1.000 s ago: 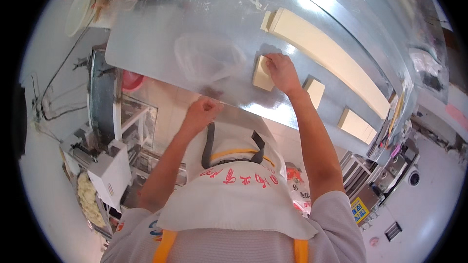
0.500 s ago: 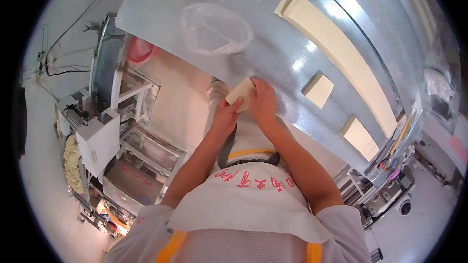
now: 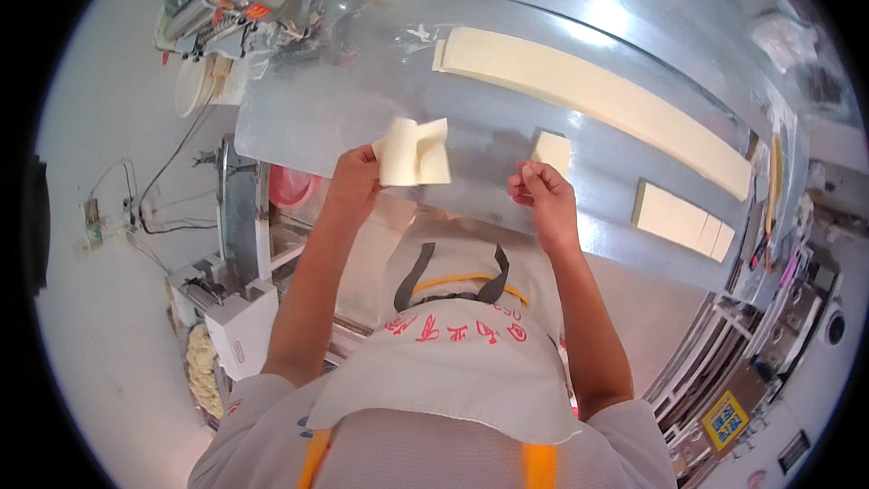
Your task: The person places rectangular blocks of tofu into plastic bags on a stainless steel counter, then weighs the bags on a digital scale and hands them to customers. The person repeats this process multiple times throughout the clip.
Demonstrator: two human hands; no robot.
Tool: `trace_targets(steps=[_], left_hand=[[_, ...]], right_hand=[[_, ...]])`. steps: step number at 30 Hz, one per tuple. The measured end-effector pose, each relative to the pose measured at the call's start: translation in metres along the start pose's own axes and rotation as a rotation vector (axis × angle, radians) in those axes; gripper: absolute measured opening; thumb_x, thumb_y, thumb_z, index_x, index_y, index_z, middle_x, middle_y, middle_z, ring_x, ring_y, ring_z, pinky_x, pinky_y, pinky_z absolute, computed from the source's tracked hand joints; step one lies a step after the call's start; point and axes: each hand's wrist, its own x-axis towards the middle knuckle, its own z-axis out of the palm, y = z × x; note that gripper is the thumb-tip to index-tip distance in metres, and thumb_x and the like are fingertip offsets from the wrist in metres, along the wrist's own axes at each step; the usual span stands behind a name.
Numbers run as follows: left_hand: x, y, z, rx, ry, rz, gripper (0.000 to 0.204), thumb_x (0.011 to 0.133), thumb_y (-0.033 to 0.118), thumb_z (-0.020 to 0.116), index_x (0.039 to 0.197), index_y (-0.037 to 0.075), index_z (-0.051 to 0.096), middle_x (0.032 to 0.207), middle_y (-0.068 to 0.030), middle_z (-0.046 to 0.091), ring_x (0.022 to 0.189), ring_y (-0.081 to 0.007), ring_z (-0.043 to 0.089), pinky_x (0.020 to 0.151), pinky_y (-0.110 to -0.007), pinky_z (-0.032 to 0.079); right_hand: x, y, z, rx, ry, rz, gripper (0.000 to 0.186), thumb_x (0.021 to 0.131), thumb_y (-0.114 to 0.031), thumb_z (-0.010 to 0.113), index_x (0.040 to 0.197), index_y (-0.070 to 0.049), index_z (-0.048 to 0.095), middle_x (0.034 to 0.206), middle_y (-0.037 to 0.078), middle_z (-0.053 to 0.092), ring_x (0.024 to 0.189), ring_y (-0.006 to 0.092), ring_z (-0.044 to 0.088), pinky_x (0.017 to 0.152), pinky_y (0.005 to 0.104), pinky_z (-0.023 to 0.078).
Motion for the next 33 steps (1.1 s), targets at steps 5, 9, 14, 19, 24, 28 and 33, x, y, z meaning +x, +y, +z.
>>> trace_targets(steps=[5,9,14,19,24,28,33], left_hand=[[0.033,0.042,0.024,0.558,0.042,0.098,0.031,0.083,0.011,0.083,0.106,-0.008,0.077,0.097,-0.0102,0.078,0.081,-0.0145,0.071,0.071,-0.031,0.057],[0.040,0.064,0.048,1.113,0.046,0.165,0.034,0.081,0.012,0.087,0.107,-0.008,0.077,0.098,-0.0095,0.078,0.078,-0.0139,0.071,0.069,-0.033,0.056],[-0.020,0.109,0.105,0.556,-0.305,0.195,0.036,0.077,0.021,0.090,0.101,-0.004,0.080,0.087,-0.0055,0.076,0.074,-0.0118,0.068,0.064,-0.031,0.053],[-0.032,0.104,0.129,0.488,-0.392,0.143,0.034,0.072,0.024,0.093,0.082,-0.003,0.075,0.072,-0.0058,0.070,0.065,-0.0115,0.060,0.058,-0.033,0.048],[-0.021,0.088,0.116,0.972,-0.160,0.395,0.041,0.071,0.026,0.093,0.068,-0.001,0.063,0.065,-0.0087,0.063,0.061,-0.0124,0.054,0.056,-0.037,0.045],[-0.023,0.070,0.094,0.817,-0.144,0.331,0.037,0.075,0.028,0.092,0.076,-0.002,0.070,0.068,-0.0058,0.066,0.063,-0.0131,0.057,0.060,-0.036,0.048],[-0.047,0.064,0.053,0.251,-0.283,0.088,0.035,0.092,0.028,0.081,0.107,-0.003,0.075,0.091,-0.0049,0.073,0.082,-0.0122,0.065,0.075,-0.032,0.052]], right_hand=[[-0.009,-0.001,-0.019,0.035,0.083,-0.047,0.025,0.109,-0.021,0.059,0.119,-0.001,0.071,0.100,0.006,0.074,0.087,0.0132,0.069,0.084,0.0294,0.056],[0.001,0.013,-0.033,0.046,0.068,-0.071,0.026,0.109,-0.021,0.061,0.121,0.000,0.070,0.100,0.006,0.075,0.087,0.0138,0.069,0.085,0.0304,0.056],[0.010,-0.004,-0.021,0.204,0.031,-0.149,0.029,0.108,-0.024,0.062,0.121,0.001,0.070,0.103,0.008,0.075,0.094,0.0138,0.068,0.091,0.0295,0.055],[0.046,-0.004,0.024,1.016,-0.548,0.191,0.073,0.110,-0.059,0.044,0.145,0.004,0.052,0.145,0.018,0.060,0.132,0.0314,0.059,0.114,0.0461,0.047],[0.025,-0.019,0.046,1.092,-0.458,0.301,0.097,0.105,-0.077,0.027,0.159,0.002,0.039,0.159,0.023,0.049,0.146,0.0375,0.050,0.125,0.0509,0.037],[0.016,-0.005,0.049,0.855,-0.576,0.133,0.073,0.107,-0.055,0.052,0.154,0.001,0.045,0.152,0.019,0.055,0.141,0.0317,0.055,0.121,0.0472,0.041],[-0.013,-0.061,0.048,0.241,-0.382,0.068,0.049,0.094,-0.009,0.080,0.138,0.000,0.060,0.130,0.009,0.069,0.124,0.0202,0.064,0.110,0.0387,0.050]])
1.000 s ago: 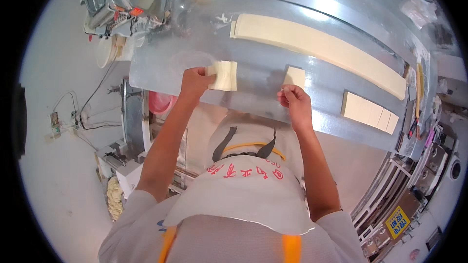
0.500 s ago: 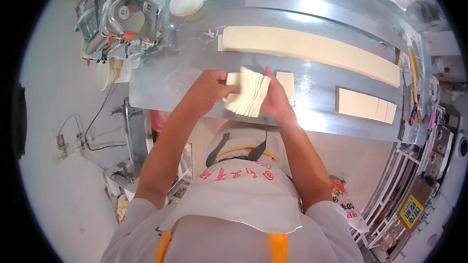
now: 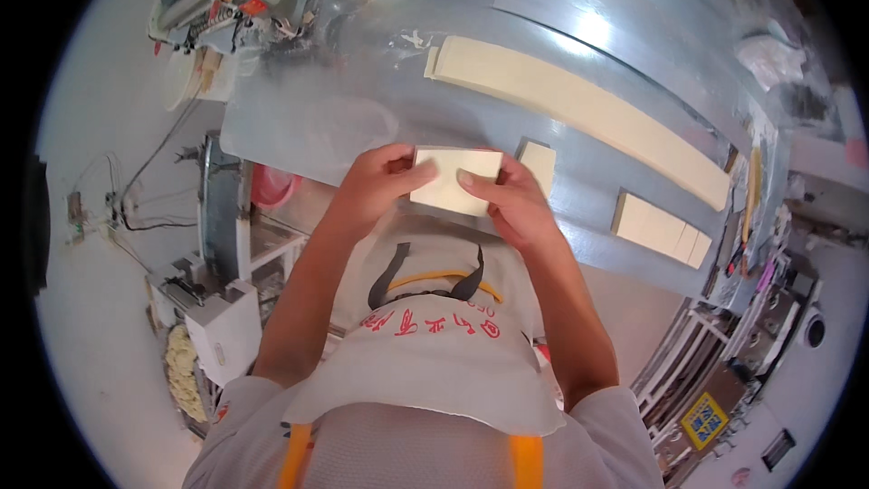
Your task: The person places rectangular blocks of tofu into plastic bags on a stainless steel counter, then weighs the bags on a digital scale and hands them to customers. The person repeats this process multiple times throughout the clip.
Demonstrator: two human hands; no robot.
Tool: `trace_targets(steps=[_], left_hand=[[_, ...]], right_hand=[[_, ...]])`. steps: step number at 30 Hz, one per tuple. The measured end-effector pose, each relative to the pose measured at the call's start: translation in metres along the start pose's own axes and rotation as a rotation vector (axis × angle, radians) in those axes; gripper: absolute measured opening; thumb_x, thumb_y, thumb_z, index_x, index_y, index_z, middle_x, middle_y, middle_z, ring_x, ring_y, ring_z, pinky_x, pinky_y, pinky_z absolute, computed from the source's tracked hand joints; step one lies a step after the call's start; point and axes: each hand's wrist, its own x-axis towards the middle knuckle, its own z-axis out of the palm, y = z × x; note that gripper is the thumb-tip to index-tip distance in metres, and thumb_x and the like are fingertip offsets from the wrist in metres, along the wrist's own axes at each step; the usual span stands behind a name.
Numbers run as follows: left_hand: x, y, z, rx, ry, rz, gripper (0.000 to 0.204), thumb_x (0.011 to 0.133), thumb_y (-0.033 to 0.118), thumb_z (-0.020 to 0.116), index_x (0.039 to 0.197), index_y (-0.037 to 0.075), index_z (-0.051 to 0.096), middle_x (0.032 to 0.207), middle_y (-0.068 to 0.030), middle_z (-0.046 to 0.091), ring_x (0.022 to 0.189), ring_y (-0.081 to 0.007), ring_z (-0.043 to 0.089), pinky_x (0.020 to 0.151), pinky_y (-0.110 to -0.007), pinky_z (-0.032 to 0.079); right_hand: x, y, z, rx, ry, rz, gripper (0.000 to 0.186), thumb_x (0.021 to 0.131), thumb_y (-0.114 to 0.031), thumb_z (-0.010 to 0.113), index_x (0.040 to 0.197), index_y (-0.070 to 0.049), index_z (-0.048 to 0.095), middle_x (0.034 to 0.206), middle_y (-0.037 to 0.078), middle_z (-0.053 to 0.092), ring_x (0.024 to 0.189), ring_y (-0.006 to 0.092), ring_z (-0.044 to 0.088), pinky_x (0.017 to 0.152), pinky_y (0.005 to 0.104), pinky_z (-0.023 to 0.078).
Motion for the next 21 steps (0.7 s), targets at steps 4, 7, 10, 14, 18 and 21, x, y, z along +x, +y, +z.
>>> trace_targets(steps=[4,7,10,14,18,21], left_hand=[[-0.040,-0.043,-0.022,-0.361,0.085,-0.184,0.038,0.102,0.033,0.069,0.117,-0.001,0.073,0.102,-0.0051,0.072,0.091,-0.0116,0.065,0.081,-0.031,0.053],[-0.037,-0.139,-0.032,0.069,0.076,-0.165,0.037,0.104,0.037,0.066,0.114,0.002,0.073,0.100,-0.0038,0.072,0.089,-0.0122,0.065,0.081,-0.030,0.053],[-0.044,-0.169,-0.025,-0.016,0.048,-0.216,0.033,0.103,0.036,0.066,0.109,0.005,0.073,0.096,-0.0023,0.071,0.087,-0.0120,0.064,0.080,-0.029,0.053],[-0.019,-0.177,-0.015,-0.083,0.003,-0.162,0.030,0.103,0.034,0.065,0.104,0.006,0.073,0.095,-0.0021,0.070,0.087,-0.0124,0.065,0.079,-0.029,0.052],[-0.003,-0.181,-0.008,-0.237,-0.172,-0.210,0.032,0.107,0.034,0.059,0.107,0.005,0.072,0.102,-0.0055,0.072,0.093,-0.0147,0.068,0.083,-0.030,0.056],[0.018,-0.156,-0.003,-0.716,-0.156,-0.167,0.038,0.109,0.038,0.057,0.114,0.004,0.071,0.112,-0.0102,0.073,0.101,-0.0201,0.071,0.088,-0.036,0.058]], right_hand=[[-0.015,-0.065,-0.002,-0.072,-0.065,0.001,0.042,0.089,-0.004,0.081,0.128,0.003,0.068,0.116,0.007,0.074,0.100,0.0161,0.069,0.088,0.0294,0.055],[0.000,-0.095,-0.005,-0.713,0.114,-0.099,0.040,0.088,-0.001,0.075,0.127,0.004,0.069,0.111,0.007,0.075,0.094,0.0153,0.070,0.082,0.0280,0.054],[0.011,-0.112,-0.010,-0.753,0.152,-0.059,0.038,0.087,-0.002,0.072,0.123,0.006,0.071,0.105,0.007,0.075,0.093,0.0140,0.068,0.083,0.0275,0.053],[0.017,-0.125,0.031,-1.003,0.230,-0.169,0.031,0.085,-0.008,0.079,0.112,0.007,0.076,0.094,0.006,0.075,0.082,0.0118,0.066,0.076,0.0298,0.054],[0.038,-0.126,0.056,-1.684,0.360,-0.071,0.035,0.086,-0.012,0.085,0.112,0.009,0.075,0.097,0.010,0.077,0.084,0.0134,0.068,0.077,0.0313,0.055],[0.033,-0.123,0.115,-1.212,0.066,0.003,0.041,0.085,-0.011,0.086,0.120,0.006,0.072,0.101,0.009,0.077,0.086,0.0133,0.069,0.078,0.0303,0.055]])
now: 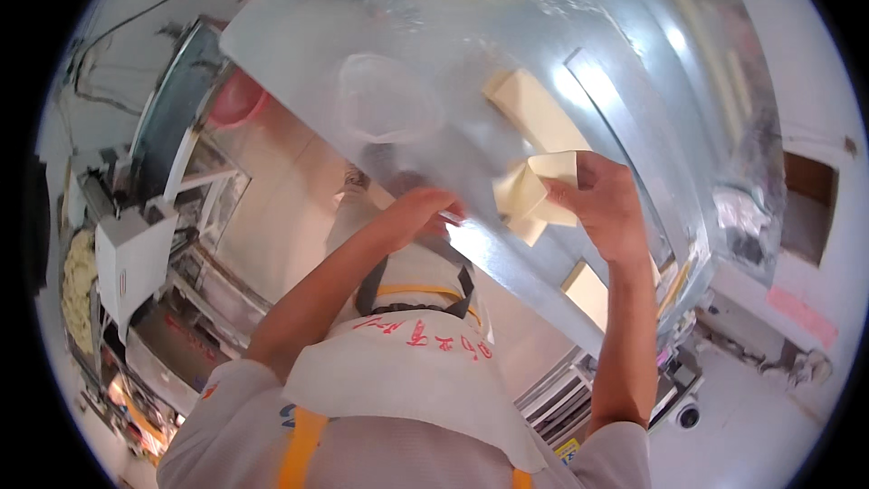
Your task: The person places rectangular blocks of tofu into plastic bags on a stainless steel counter, then weighs the bags on a digital scale and hands them to customers. The person repeats this process multiple times throughout the clip.
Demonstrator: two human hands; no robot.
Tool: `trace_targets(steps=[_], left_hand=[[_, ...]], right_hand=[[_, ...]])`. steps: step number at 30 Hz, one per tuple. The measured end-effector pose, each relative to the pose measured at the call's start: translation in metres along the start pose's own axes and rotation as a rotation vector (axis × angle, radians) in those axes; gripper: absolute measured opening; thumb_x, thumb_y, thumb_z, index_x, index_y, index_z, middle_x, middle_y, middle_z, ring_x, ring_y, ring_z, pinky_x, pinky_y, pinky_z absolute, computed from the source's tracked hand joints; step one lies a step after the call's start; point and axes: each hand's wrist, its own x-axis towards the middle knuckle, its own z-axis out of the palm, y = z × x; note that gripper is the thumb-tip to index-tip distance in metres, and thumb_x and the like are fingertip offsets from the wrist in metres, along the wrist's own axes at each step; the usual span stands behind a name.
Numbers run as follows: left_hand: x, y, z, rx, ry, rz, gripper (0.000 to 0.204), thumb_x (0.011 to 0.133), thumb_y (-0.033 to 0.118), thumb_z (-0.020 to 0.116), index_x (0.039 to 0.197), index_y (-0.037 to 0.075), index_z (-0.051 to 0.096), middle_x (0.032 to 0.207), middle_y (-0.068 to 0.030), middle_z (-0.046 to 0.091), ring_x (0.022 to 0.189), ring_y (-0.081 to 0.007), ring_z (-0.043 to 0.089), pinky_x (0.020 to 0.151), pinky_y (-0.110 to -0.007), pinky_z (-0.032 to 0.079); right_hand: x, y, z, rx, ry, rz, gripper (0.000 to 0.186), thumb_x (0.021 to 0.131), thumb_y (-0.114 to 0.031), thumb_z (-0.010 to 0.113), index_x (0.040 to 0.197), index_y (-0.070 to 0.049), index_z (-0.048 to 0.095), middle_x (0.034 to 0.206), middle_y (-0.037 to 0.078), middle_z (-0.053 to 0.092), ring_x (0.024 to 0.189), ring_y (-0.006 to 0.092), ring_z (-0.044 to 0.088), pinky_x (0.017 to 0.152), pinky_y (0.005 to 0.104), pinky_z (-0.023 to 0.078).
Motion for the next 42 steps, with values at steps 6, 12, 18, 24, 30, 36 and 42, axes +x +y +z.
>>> trace_targets(steps=[6,12,18,24,30,36,42], left_hand=[[-0.009,0.084,-0.027,-0.770,-0.198,0.268,0.074,0.109,0.060,0.048,0.148,-0.003,0.051,0.143,-0.0163,0.062,0.129,-0.0301,0.063,0.108,-0.045,0.052],[-0.032,0.098,-0.084,-0.560,0.131,0.523,0.072,0.103,0.041,0.069,0.151,-0.007,0.045,0.146,-0.0132,0.057,0.134,-0.0285,0.059,0.111,-0.044,0.052],[0.026,0.096,-0.127,-0.449,0.499,0.569,0.065,0.098,0.016,0.077,0.151,-0.002,0.045,0.141,-0.0135,0.058,0.133,-0.0270,0.059,0.106,-0.046,0.058],[0.035,0.111,-0.136,-0.172,0.747,0.492,0.067,0.095,0.018,0.080,0.148,-0.001,0.045,0.136,-0.0157,0.061,0.109,-0.0265,0.072,0.078,-0.041,0.068],[0.049,0.108,-0.137,0.224,1.111,0.543,0.055,0.096,0.022,0.076,0.138,-0.002,0.049,0.133,-0.0225,0.058,0.108,-0.0324,0.068,0.083,-0.043,0.059],[0.025,0.064,-0.099,0.728,1.071,0.719,0.047,0.090,0.010,0.069,0.134,0.000,0.055,0.137,-0.0218,0.056,0.119,-0.0364,0.060,0.104,-0.052,0.045],[0.037,0.059,-0.107,1.421,0.792,0.971,0.017,0.087,0.007,0.067,0.104,0.006,0.067,0.111,-0.0131,0.067,0.110,-0.0311,0.063,0.096,-0.045,0.046]], right_hand=[[0.054,-0.084,0.078,0.034,-0.468,-0.184,0.044,0.086,-0.011,0.086,0.125,0.002,0.071,0.110,0.007,0.077,0.097,0.0132,0.070,0.087,0.0299,0.055],[0.212,-0.019,0.179,0.155,-0.692,-0.153,0.044,0.094,-0.019,0.079,0.130,0.002,0.068,0.117,0.008,0.074,0.108,0.0167,0.067,0.098,0.0331,0.051],[0.274,0.020,0.233,0.330,-0.635,-0.131,0.050,0.099,-0.022,0.073,0.142,0.001,0.060,0.130,0.009,0.069,0.115,0.0187,0.064,0.103,0.0348,0.049],[0.281,0.036,0.250,0.327,-0.390,-0.195,0.050,0.102,-0.023,0.070,0.145,0.000,0.057,0.130,0.009,0.068,0.115,0.0181,0.064,0.100,0.0342,0.051],[0.279,0.023,0.261,0.380,-0.314,-0.206,0.051,0.102,-0.021,0.070,0.147,-0.001,0.055,0.131,0.009,0.068,0.118,0.0188,0.064,0.099,0.0349,0.053],[0.293,0.026,0.263,0.293,-0.264,-0.213,0.057,0.100,-0.020,0.072,0.150,0.000,0.053,0.133,0.010,0.067,0.119,0.0194,0.062,0.101,0.0352,0.052],[0.300,0.012,0.260,0.120,-0.256,-0.255,0.052,0.099,-0.023,0.069,0.145,-0.003,0.057,0.134,0.017,0.069,0.121,0.0279,0.066,0.103,0.0401,0.052]])
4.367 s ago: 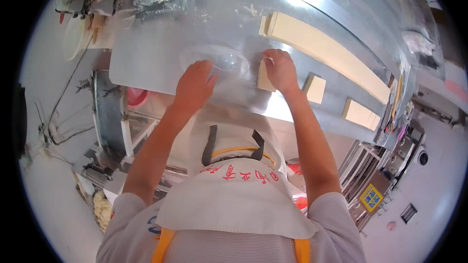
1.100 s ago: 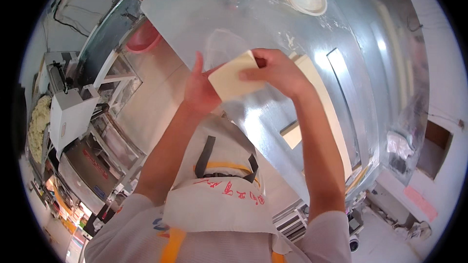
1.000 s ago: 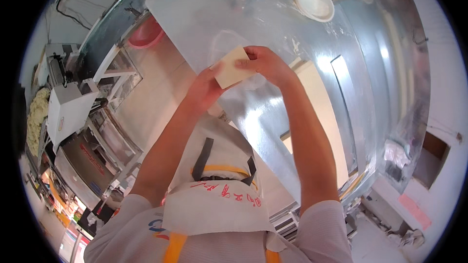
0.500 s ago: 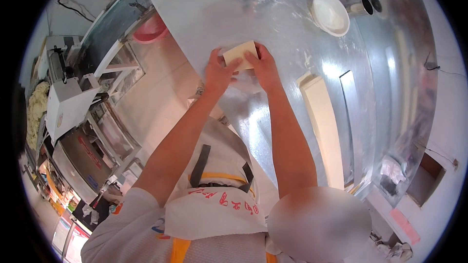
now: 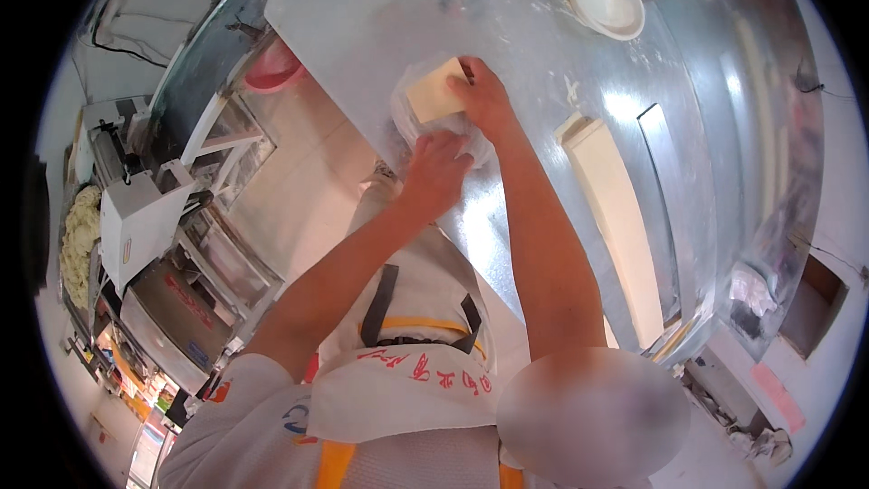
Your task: The person places rectangular blocks of tofu into plastic bags on a stainless steel counter, then weighs the bags on a digital scale and hands them to customers. The person repeats this process multiple times throughout the clip.
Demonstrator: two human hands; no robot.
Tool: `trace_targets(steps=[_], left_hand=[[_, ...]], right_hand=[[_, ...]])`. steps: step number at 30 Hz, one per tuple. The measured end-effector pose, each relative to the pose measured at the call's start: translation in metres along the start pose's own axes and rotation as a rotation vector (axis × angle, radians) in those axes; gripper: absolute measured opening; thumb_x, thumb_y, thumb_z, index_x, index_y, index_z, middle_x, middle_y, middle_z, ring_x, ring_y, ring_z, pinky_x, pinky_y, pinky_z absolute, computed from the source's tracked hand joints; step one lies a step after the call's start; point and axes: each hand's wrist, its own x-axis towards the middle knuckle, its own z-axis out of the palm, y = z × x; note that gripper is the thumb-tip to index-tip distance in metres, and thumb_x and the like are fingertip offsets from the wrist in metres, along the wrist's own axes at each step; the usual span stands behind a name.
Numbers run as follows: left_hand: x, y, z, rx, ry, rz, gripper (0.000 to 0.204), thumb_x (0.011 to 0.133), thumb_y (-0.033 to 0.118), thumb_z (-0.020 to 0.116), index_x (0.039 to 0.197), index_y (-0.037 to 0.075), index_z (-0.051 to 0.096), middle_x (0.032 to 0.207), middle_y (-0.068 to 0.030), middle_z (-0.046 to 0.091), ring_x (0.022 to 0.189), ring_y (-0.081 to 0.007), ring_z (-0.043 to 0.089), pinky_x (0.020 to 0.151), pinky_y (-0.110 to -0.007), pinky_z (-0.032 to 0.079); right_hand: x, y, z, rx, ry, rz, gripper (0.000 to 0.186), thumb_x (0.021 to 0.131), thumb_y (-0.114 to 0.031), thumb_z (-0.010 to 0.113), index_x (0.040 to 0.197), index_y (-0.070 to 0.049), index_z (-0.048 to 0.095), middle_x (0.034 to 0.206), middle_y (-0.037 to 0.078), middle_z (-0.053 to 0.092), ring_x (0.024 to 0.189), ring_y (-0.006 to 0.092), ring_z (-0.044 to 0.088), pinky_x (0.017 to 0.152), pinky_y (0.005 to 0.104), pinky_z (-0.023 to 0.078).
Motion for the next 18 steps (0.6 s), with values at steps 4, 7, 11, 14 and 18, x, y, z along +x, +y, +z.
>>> trace_targets(steps=[4,7,11,14,18], left_hand=[[0.002,0.000,-0.003,-0.067,-0.262,-0.031,0.013,0.089,0.005,0.063,0.101,0.008,0.066,0.088,-0.0075,0.068,0.099,-0.0309,0.066,0.090,-0.047,0.046],[0.009,0.009,-0.002,-0.064,-0.348,-0.048,0.019,0.094,0.005,0.057,0.109,0.006,0.069,0.093,-0.0096,0.072,0.083,-0.0302,0.068,0.082,-0.044,0.046],[0.016,0.017,0.007,-0.039,-0.262,-0.027,0.022,0.097,0.008,0.058,0.117,0.006,0.066,0.102,-0.0115,0.071,0.095,-0.0313,0.068,0.083,-0.047,0.048],[0.016,0.041,0.012,0.061,-0.185,-0.055,0.023,0.096,0.013,0.065,0.118,0.006,0.063,0.114,-0.0096,0.068,0.109,-0.0305,0.065,0.090,-0.053,0.048],[-0.006,0.099,-0.027,0.052,0.104,-0.059,0.027,0.093,0.009,0.068,0.120,0.005,0.063,0.114,-0.0112,0.067,0.105,-0.0324,0.063,0.094,-0.049,0.050]], right_hand=[[0.004,0.004,0.001,-0.225,0.089,-0.034,0.049,0.098,-0.023,0.067,0.141,-0.003,0.059,0.135,0.022,0.068,0.124,0.0355,0.065,0.104,0.0432,0.052],[-0.004,0.007,0.003,-0.489,0.275,-0.074,0.044,0.097,-0.020,0.067,0.137,-0.003,0.061,0.133,0.022,0.069,0.124,0.0385,0.066,0.102,0.0450,0.053],[-0.068,-0.047,-0.003,-0.422,0.331,-0.198,0.034,0.097,-0.014,0.068,0.129,-0.002,0.066,0.120,0.018,0.075,0.113,0.0342,0.072,0.097,0.0420,0.056],[-0.152,-0.062,-0.064,-0.192,0.370,-0.227,0.025,0.099,-0.013,0.071,0.122,-0.004,0.072,0.108,0.015,0.078,0.099,0.0266,0.075,0.091,0.0362,0.057],[-0.253,0.046,-0.174,-0.377,0.482,-0.001,0.023,0.102,-0.018,0.069,0.119,-0.002,0.073,0.106,0.015,0.077,0.094,0.0265,0.074,0.087,0.0363,0.057]])
